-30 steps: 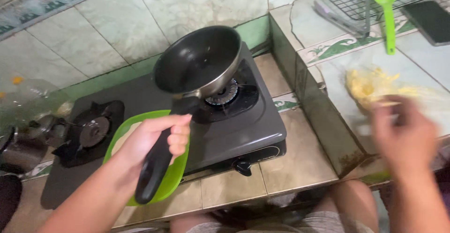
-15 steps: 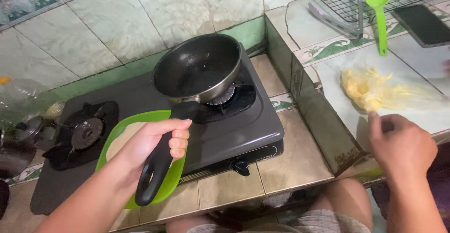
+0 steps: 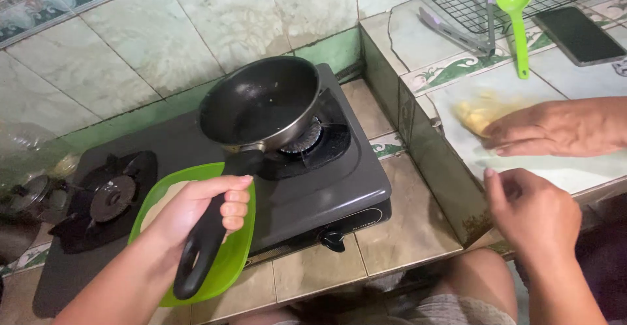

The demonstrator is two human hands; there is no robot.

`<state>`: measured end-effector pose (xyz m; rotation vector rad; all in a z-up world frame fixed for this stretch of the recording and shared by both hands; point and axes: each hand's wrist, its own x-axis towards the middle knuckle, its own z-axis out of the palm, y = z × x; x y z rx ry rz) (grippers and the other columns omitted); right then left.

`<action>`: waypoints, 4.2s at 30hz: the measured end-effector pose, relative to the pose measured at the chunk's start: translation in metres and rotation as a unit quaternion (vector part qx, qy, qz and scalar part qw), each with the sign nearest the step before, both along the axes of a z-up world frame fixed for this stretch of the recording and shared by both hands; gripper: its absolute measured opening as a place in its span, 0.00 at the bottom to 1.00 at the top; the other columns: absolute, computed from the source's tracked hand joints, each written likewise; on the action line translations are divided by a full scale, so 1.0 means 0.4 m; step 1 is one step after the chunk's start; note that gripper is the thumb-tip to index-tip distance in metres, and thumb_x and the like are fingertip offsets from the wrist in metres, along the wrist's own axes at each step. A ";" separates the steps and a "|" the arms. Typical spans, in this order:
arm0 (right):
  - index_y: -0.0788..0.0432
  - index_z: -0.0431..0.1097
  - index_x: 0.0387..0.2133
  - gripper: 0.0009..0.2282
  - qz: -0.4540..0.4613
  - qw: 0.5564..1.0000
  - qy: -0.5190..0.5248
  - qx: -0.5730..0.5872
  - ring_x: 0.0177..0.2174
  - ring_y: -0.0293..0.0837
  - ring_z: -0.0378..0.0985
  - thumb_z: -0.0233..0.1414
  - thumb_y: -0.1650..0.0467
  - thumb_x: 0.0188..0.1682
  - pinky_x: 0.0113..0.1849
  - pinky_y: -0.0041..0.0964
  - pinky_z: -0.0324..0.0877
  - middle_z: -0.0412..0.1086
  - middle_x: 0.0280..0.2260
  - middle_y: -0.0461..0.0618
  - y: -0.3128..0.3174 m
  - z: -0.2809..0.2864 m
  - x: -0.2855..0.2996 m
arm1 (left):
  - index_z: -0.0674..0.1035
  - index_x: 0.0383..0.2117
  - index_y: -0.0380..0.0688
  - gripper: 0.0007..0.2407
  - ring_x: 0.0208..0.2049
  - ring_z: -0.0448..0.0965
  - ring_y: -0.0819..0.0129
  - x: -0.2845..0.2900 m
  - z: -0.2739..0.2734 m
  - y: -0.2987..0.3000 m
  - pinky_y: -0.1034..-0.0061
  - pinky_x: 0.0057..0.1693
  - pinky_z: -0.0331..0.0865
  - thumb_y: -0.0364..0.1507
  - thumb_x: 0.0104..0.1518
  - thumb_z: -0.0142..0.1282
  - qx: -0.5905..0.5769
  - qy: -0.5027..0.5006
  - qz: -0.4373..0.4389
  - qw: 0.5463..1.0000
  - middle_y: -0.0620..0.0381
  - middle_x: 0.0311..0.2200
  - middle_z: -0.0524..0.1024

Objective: Preparing and cooking thin batter or dough on a stovetop pan.

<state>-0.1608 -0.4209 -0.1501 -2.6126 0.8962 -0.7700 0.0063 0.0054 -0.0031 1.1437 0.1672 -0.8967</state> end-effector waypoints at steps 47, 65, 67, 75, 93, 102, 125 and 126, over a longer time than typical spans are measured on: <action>0.79 0.69 0.41 0.13 0.009 0.977 -0.043 -0.209 0.43 0.68 0.76 0.52 0.73 0.55 0.46 0.59 0.69 0.73 0.39 0.73 -0.757 -0.117 0.641 | 0.68 0.22 0.46 0.09 0.18 0.63 0.78 -0.040 0.001 0.018 0.81 0.27 0.60 0.27 0.58 0.55 0.046 -0.025 0.009 0.999 0.65 0.18 0.65; 0.66 0.74 0.40 0.07 0.083 0.881 -0.453 0.105 0.33 0.44 0.79 0.48 0.73 0.60 0.37 0.38 0.71 0.76 0.32 0.56 -0.344 0.089 0.508 | 0.68 0.20 0.45 0.11 0.16 0.62 0.74 -0.017 -0.021 0.012 0.76 0.26 0.59 0.30 0.59 0.53 0.063 -0.009 -0.047 0.997 0.64 0.16 0.63; 0.67 0.73 0.41 0.08 0.107 0.878 -0.465 0.048 0.35 0.46 0.79 0.49 0.72 0.63 0.39 0.40 0.72 0.76 0.34 0.56 -0.332 0.086 0.499 | 0.68 0.19 0.46 0.10 0.16 0.61 0.74 -0.018 -0.021 0.002 0.76 0.25 0.58 0.30 0.57 0.53 0.090 -0.016 -0.038 0.995 0.64 0.16 0.63; 0.66 0.72 0.39 0.08 0.098 0.886 -0.454 0.015 0.34 0.49 0.77 0.52 0.71 0.64 0.38 0.42 0.71 0.75 0.35 0.58 -0.329 0.084 0.492 | 0.68 0.19 0.44 0.11 0.15 0.62 0.74 -0.001 -0.063 -0.014 0.76 0.25 0.60 0.29 0.59 0.55 0.039 -0.035 -0.058 0.997 0.62 0.15 0.63; 0.67 0.68 0.45 0.10 0.149 0.901 -0.407 0.011 0.38 0.43 0.76 0.44 0.70 0.67 0.41 0.35 0.70 0.76 0.41 0.53 -0.387 -0.013 0.517 | 0.68 0.21 0.45 0.11 0.16 0.67 0.72 -0.076 -0.047 -0.012 0.74 0.27 0.64 0.30 0.57 0.57 0.086 -0.089 -0.082 0.989 0.61 0.16 0.66; 0.68 0.67 0.46 0.09 0.189 0.904 -0.381 -0.046 0.37 0.42 0.74 0.44 0.71 0.68 0.44 0.36 0.70 0.73 0.38 0.55 -0.231 0.074 0.435 | 0.69 0.20 0.44 0.11 0.16 0.69 0.71 -0.104 -0.048 0.018 0.72 0.27 0.67 0.30 0.57 0.56 0.137 -0.145 -0.092 0.976 0.60 0.16 0.67; 0.68 0.66 0.54 0.18 0.258 0.910 -0.322 0.027 0.47 0.43 0.70 0.32 0.65 0.73 0.55 0.42 0.68 0.70 0.49 0.54 -0.335 0.056 0.313 | 0.69 0.20 0.42 0.11 0.16 0.69 0.69 -0.123 -0.030 0.060 0.72 0.27 0.67 0.30 0.57 0.55 0.196 -0.189 -0.099 0.957 0.57 0.14 0.68; 0.68 0.66 0.54 0.18 0.262 0.908 -0.326 0.039 0.47 0.43 0.70 0.32 0.65 0.73 0.55 0.41 0.67 0.70 0.48 0.54 -0.342 0.052 0.314 | 0.69 0.20 0.42 0.11 0.16 0.69 0.69 -0.123 -0.028 0.057 0.72 0.27 0.67 0.30 0.57 0.55 0.201 -0.186 -0.097 0.957 0.58 0.14 0.68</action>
